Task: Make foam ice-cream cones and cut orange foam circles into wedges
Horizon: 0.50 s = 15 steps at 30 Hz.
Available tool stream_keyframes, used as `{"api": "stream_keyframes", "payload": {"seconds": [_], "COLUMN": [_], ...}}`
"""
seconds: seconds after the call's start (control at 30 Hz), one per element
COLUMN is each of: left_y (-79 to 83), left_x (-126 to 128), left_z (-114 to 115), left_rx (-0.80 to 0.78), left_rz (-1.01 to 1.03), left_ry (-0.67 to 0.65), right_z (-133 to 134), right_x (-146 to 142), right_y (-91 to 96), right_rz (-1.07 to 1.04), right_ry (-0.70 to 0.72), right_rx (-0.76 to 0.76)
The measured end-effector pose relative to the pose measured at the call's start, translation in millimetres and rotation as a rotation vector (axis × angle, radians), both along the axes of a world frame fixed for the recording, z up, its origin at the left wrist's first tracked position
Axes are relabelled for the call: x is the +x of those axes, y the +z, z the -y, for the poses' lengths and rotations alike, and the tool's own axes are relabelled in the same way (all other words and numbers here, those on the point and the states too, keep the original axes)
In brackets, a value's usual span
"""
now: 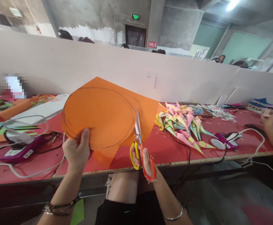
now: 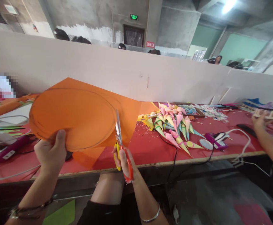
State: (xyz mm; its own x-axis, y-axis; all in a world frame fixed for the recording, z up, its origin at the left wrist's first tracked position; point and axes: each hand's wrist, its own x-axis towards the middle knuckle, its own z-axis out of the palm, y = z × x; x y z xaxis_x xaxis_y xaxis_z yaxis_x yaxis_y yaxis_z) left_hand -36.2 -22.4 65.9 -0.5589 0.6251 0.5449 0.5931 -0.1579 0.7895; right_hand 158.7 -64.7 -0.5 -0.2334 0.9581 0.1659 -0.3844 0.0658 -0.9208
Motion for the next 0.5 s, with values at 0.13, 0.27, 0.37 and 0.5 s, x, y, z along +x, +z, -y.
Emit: {"api": "stream_keyframes", "payload": {"seconds": [0.13, 0.27, 0.37, 0.5], "left_y": [-1.7, 1.3, 5.1, -4.8], "left_x": [-5.9, -13.3, -12.4, 5.0], "left_z": [-3.3, -8.0, -11.8, -9.7], "left_rx": [-0.001, 0.0, 0.033, -0.052], "left_rz": [0.019, 0.11, 0.434, 0.844], "left_ry": [0.015, -0.017, -0.189, -0.479], "right_z": [-0.6, -0.4, -1.0, -3.3], "right_x": [0.3, 2.8, 0.6, -7.7], "right_y": [-3.6, -7.1, -9.0, -10.3], "right_rz": [0.002, 0.012, 0.02, -0.047], "right_ry": [-0.015, -0.021, -0.032, -0.076], "right_rx": [-0.025, -0.033, -0.012, 0.003]}}
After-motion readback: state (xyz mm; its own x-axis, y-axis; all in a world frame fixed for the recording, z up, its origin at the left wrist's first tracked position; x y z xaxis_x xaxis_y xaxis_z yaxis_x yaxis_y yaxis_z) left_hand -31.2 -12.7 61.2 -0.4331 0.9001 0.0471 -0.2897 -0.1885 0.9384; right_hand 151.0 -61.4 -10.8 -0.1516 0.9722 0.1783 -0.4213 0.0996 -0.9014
